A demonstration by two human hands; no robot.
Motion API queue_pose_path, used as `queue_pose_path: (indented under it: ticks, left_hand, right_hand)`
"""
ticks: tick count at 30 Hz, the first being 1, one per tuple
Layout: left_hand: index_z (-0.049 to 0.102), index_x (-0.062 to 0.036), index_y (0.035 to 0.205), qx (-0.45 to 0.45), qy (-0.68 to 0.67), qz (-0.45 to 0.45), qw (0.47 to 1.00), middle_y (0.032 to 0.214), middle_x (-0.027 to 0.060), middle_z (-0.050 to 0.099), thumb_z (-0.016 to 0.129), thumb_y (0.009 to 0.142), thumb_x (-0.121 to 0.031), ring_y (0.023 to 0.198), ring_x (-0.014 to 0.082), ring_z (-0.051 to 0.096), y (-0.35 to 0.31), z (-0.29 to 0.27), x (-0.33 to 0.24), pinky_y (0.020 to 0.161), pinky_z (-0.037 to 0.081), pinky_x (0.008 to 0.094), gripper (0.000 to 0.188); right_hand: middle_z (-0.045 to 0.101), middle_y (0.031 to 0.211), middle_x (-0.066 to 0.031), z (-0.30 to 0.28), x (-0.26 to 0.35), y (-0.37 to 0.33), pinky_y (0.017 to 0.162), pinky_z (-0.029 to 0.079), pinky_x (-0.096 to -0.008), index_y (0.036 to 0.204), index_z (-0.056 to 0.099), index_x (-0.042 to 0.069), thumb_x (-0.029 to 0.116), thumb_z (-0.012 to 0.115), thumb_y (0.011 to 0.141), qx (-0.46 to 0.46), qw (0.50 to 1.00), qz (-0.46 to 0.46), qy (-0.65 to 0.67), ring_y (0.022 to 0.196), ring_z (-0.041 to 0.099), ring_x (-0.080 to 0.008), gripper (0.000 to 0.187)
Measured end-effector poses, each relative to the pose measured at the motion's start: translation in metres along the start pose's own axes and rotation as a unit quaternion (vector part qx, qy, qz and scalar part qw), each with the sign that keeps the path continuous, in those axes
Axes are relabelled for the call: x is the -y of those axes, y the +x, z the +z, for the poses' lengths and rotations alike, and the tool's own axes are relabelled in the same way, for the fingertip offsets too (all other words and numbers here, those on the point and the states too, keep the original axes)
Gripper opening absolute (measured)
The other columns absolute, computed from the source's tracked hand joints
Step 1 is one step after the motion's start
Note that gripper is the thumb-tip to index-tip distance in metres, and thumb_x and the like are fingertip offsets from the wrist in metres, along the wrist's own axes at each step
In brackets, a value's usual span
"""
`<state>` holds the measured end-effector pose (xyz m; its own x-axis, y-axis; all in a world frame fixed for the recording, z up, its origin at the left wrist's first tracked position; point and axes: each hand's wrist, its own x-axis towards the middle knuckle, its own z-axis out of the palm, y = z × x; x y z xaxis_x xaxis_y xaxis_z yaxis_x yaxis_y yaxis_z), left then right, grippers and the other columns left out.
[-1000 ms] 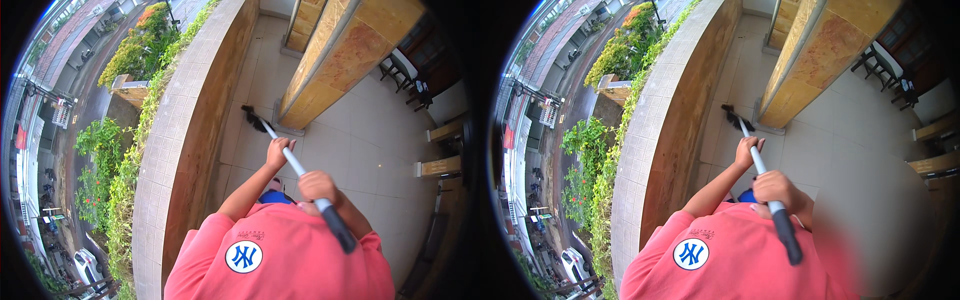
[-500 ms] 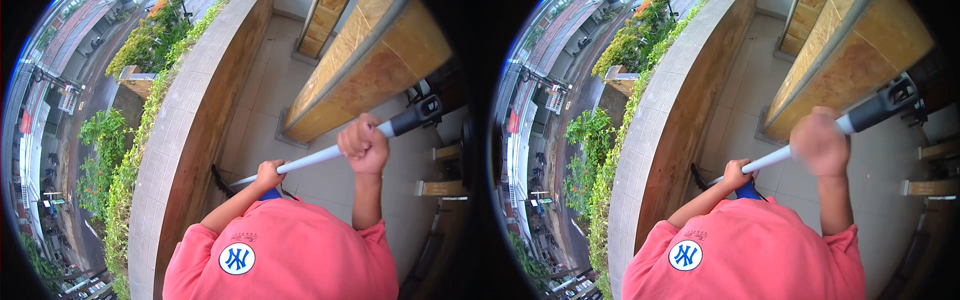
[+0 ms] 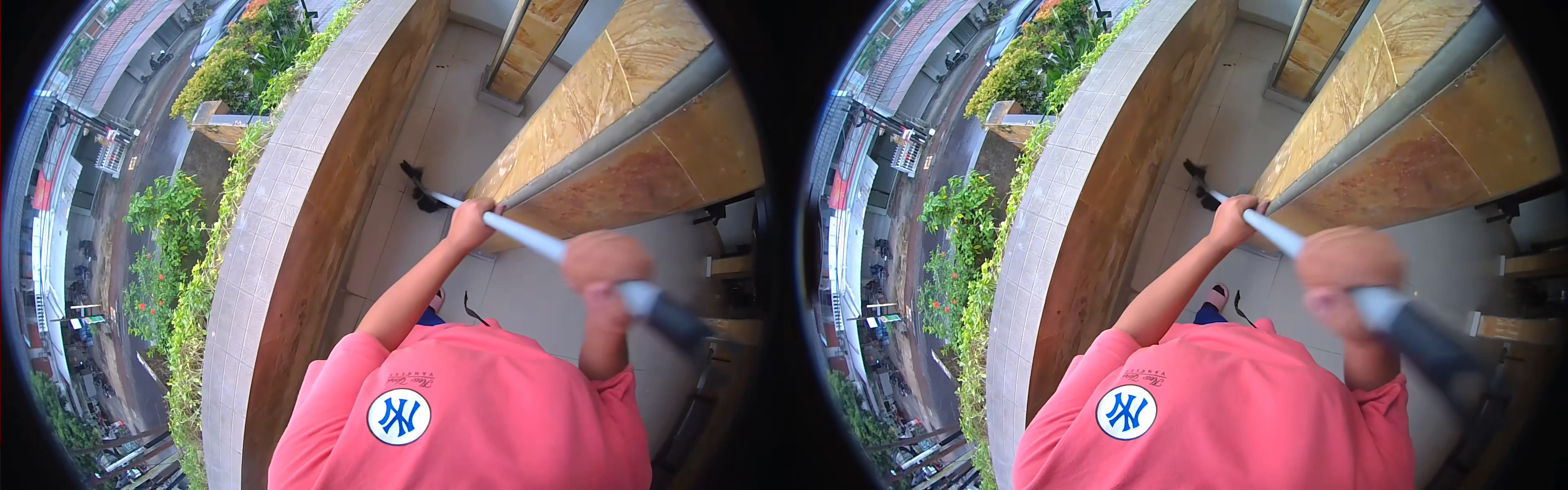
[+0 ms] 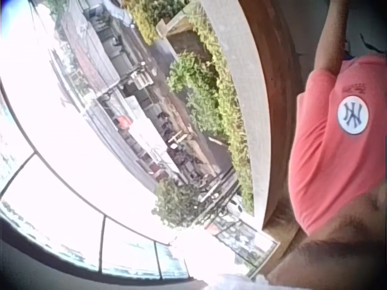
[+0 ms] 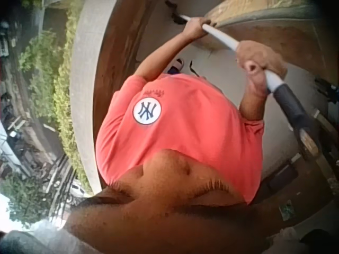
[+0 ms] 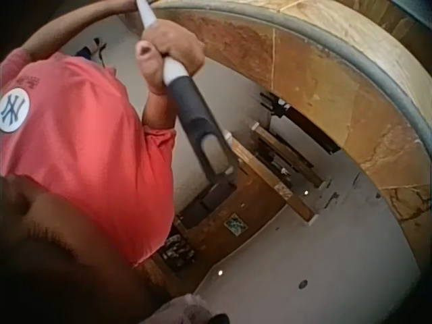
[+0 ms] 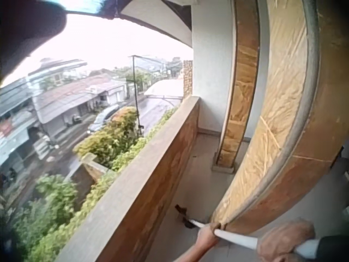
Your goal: The person sweeps a tiled floor with a broom, moving from the interior of a room toward a balcony area. They sweep around furniture and along the edges of the floor, collecting debris into a pile.
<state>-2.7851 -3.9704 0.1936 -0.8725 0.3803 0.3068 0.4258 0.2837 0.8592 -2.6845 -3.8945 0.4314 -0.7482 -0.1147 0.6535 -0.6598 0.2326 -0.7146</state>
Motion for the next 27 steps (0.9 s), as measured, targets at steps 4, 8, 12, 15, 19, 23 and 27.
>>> queue_pose_path:
  ticks: [4,8,12,15,19,23,27]
  left_hand:
    - [0.053,-0.0040,0.057,-0.008,-0.002,0.021,1.000,0.054,0.0163,0.052,0.061,0.079,-0.028,0.054,0.0357,0.053,-0.002,-0.021,-0.081,0.052,0.043,0.0431,0.034]
    - [0.052,-0.0062,0.057,-0.012,0.053,-0.017,0.998,0.055,0.0151,0.053,0.058,0.081,-0.030,0.053,0.0346,0.054,-0.022,-0.028,-0.043,0.050,0.042,0.0420,0.034]
    - [0.053,-0.0048,0.060,0.025,0.060,-0.072,0.995,0.058,0.0171,0.053,0.058,0.081,-0.031,0.058,0.0370,0.053,0.002,-0.024,0.037,0.051,0.041,0.0436,0.034]
    - [0.051,-0.0025,0.058,0.094,0.060,-0.073,0.991,0.063,0.0151,0.055,0.056,0.081,-0.028,0.065,0.0354,0.054,0.034,-0.018,0.084,0.057,0.043,0.0438,0.034]
    - [0.051,-0.0023,0.057,0.053,0.012,-0.013,0.998,0.062,0.0157,0.053,0.059,0.077,-0.020,0.064,0.0354,0.053,0.081,-0.016,0.089,0.059,0.042,0.0436,0.028]
    - [0.051,-0.0032,0.056,0.059,-0.005,0.016,0.998,0.058,0.0164,0.052,0.060,0.078,-0.025,0.058,0.0362,0.053,0.120,-0.038,0.033,0.054,0.042,0.0428,0.032]
    - [0.052,-0.0053,0.056,0.127,-0.010,0.063,0.990,0.056,0.0149,0.053,0.060,0.078,-0.024,0.054,0.0348,0.053,0.123,-0.065,-0.008,0.052,0.042,0.0423,0.031]
  right_hand:
    - [0.045,0.045,0.0015,-0.058,0.047,0.054,0.033,0.037,-0.0231,0.053,0.037,0.012,0.016,0.053,0.078,0.040,0.965,0.057,0.254,0.033,0.040,-0.0100,0.030]
    - [0.041,0.041,0.0004,-0.051,0.001,0.064,0.034,0.036,-0.0238,0.051,0.036,0.011,0.010,0.055,0.074,0.022,0.924,0.139,0.355,0.031,0.037,-0.0100,0.030]
    - [0.045,0.046,-0.0064,-0.003,-0.060,0.039,0.037,0.036,-0.0285,0.051,0.039,0.005,0.003,0.053,0.067,-0.015,0.976,0.136,0.171,0.036,0.041,-0.0168,0.021]
    - [0.040,0.044,-0.0066,0.028,-0.091,0.025,0.039,0.036,-0.0299,0.049,0.033,0.005,0.006,0.056,0.064,0.080,0.987,0.088,0.110,0.036,0.041,-0.0197,0.028]
    - [0.041,0.044,-0.0056,0.029,-0.102,0.053,0.039,0.038,-0.0304,0.050,0.034,0.007,0.009,0.057,0.067,0.096,0.993,0.045,0.058,0.036,0.043,-0.0204,0.029]
    - [0.050,0.050,-0.0036,0.000,-0.065,0.114,0.042,0.042,-0.0281,0.055,0.043,0.009,0.011,0.062,0.071,-0.069,0.996,0.055,0.032,0.043,0.051,-0.0170,0.024]
    - [0.046,0.047,0.0002,-0.047,-0.052,0.161,0.038,0.036,-0.0268,0.054,0.038,0.011,0.016,0.057,0.080,0.030,0.945,0.145,0.290,0.038,0.043,-0.0127,0.033]
